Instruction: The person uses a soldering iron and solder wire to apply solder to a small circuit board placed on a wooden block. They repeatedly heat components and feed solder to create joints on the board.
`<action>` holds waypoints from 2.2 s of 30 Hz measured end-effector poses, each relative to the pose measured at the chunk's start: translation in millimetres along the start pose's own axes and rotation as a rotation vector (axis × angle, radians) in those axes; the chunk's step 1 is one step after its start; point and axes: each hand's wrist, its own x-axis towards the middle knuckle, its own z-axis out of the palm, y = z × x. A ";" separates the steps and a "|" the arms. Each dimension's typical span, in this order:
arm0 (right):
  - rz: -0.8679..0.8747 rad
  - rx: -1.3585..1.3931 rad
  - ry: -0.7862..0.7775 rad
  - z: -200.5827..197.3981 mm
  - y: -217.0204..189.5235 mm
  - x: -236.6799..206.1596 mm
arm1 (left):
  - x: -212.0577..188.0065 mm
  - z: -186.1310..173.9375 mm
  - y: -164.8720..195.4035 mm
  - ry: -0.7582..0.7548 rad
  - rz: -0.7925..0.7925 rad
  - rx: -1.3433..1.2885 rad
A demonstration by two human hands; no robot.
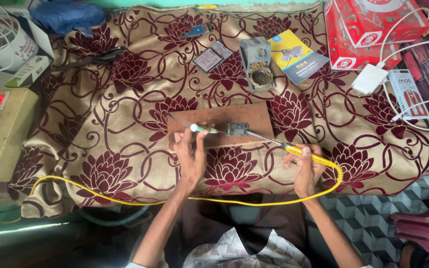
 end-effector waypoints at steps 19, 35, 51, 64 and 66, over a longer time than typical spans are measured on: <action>0.069 0.007 -0.028 -3.0 -5.4 7.2 | -4.7 4.9 -7.2 0.002 0.064 0.048; 0.071 -0.006 -0.035 -3.0 -3.3 5.7 | -7.3 1.8 -13.7 0.005 0.032 0.099; -0.059 0.046 -0.067 25.6 -12.1 -3.0 | -17.5 1.4 -29.7 0.116 -0.008 0.098; -0.026 0.042 0.093 8.9 -15.9 -12.2 | -11.7 0.7 -12.0 -0.008 -0.151 -0.074; -0.003 0.030 0.102 13.6 -18.4 -13.9 | -9.8 0.6 -9.5 0.009 0.051 0.049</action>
